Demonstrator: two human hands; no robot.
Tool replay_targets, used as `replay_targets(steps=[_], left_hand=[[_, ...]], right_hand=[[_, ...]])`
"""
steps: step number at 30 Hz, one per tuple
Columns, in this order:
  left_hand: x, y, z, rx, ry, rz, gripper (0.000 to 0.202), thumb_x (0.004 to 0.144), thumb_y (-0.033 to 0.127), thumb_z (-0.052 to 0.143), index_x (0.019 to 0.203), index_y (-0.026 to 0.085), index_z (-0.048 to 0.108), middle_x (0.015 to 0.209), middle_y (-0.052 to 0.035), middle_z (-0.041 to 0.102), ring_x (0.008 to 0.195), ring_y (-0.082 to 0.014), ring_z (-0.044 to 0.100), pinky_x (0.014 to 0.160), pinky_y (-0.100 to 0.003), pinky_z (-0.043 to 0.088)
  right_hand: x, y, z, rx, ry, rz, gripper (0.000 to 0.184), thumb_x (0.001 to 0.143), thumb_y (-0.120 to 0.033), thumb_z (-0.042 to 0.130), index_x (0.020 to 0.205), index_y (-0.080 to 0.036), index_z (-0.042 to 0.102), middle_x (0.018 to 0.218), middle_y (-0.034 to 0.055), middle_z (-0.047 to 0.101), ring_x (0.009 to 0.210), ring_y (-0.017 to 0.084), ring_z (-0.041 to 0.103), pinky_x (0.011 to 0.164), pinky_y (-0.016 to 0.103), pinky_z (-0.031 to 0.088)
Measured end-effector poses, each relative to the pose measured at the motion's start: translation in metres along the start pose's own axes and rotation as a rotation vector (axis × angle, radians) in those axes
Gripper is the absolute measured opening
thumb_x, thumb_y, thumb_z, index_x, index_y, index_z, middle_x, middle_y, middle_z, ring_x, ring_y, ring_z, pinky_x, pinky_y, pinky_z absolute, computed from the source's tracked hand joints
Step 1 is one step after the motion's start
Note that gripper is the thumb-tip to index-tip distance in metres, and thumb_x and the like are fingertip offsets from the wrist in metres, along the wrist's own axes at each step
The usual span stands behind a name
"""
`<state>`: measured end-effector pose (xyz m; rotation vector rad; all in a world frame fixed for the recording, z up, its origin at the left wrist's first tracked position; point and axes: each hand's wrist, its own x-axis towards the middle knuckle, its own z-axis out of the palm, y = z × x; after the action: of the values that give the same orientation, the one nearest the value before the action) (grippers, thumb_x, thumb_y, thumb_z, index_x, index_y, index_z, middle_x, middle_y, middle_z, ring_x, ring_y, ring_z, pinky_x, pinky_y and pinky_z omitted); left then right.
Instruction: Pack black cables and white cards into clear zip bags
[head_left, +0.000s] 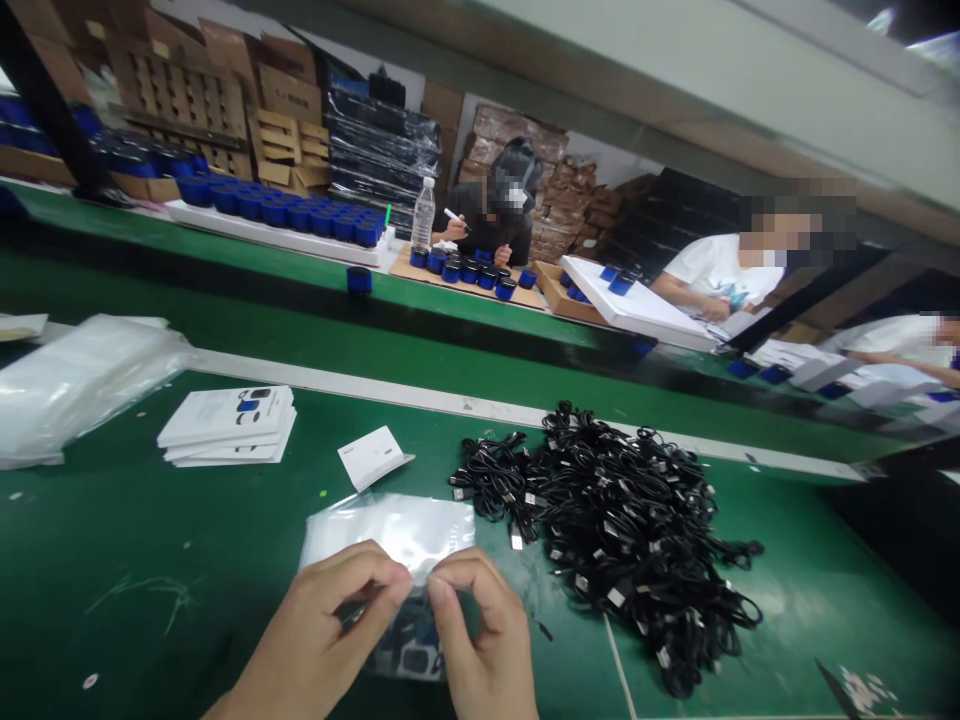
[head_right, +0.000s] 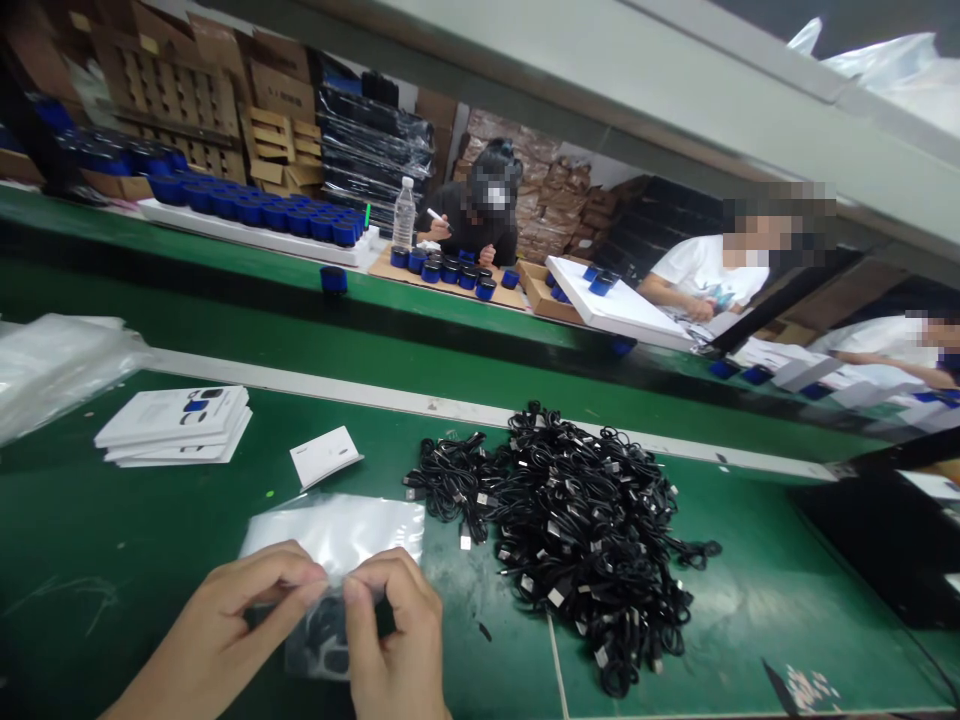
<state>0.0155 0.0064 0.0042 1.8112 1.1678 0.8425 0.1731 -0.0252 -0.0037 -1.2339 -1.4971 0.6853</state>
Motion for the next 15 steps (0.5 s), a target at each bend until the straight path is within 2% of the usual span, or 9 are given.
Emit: replay_targets(steps=[4, 7, 11, 13, 15], left_hand=[[-0.001, 0.001, 0.002, -0.083, -0.040, -0.077, 0.021, 0.087, 0.034, 0.051, 0.075, 0.022, 0.064, 0.070, 0.0015, 0.064, 0.062, -0.0126, 0.060, 0.055, -0.018, 0.044], [-0.002, 0.005, 0.006, -0.209, -0.052, -0.154, 0.023, 0.087, 0.034, 0.050, 0.074, 0.021, 0.063, 0.070, 0.0006, 0.063, 0.063, -0.0127, 0.058, 0.055, -0.018, 0.044], [-0.005, 0.006, 0.013, -0.237, -0.042, -0.158, 0.025, 0.088, 0.036, 0.048, 0.077, 0.019, 0.062, 0.070, -0.0004, 0.061, 0.063, -0.0133, 0.057, 0.056, -0.019, 0.044], [-0.009, 0.004, 0.014, -0.238, -0.048, -0.165, 0.026, 0.088, 0.037, 0.048, 0.078, 0.018, 0.061, 0.068, 0.0001, 0.060, 0.061, -0.0131, 0.056, 0.054, -0.019, 0.043], [-0.015, 0.002, 0.008, -0.227, -0.034, -0.169, 0.026, 0.089, 0.037, 0.047, 0.077, 0.018, 0.060, 0.066, 0.0010, 0.058, 0.059, -0.0123, 0.054, 0.053, -0.019, 0.042]], right_hand=[[0.000, -0.002, 0.003, 0.026, 0.009, 0.008, 0.014, 0.085, -0.017, 0.054, 0.072, -0.019, 0.060, 0.068, 0.0001, 0.060, 0.063, 0.014, 0.058, 0.059, 0.023, 0.044], [-0.004, -0.003, 0.007, 0.019, 0.107, -0.046, 0.016, 0.083, -0.016, 0.058, 0.068, -0.020, 0.062, 0.065, 0.0003, 0.062, 0.060, 0.014, 0.058, 0.057, 0.024, 0.043], [-0.011, -0.002, 0.016, -0.018, 0.219, -0.049, 0.016, 0.082, -0.017, 0.060, 0.067, -0.021, 0.062, 0.061, -0.0006, 0.060, 0.055, 0.014, 0.055, 0.054, 0.024, 0.041], [-0.013, 0.000, 0.021, -0.020, 0.224, -0.017, 0.017, 0.084, -0.019, 0.057, 0.068, -0.021, 0.060, 0.061, -0.0012, 0.057, 0.056, 0.013, 0.054, 0.053, 0.022, 0.041], [-0.014, 0.000, 0.026, -0.017, 0.173, -0.004, 0.016, 0.086, -0.021, 0.055, 0.070, -0.021, 0.059, 0.064, -0.0016, 0.056, 0.058, 0.013, 0.054, 0.055, 0.021, 0.042]])
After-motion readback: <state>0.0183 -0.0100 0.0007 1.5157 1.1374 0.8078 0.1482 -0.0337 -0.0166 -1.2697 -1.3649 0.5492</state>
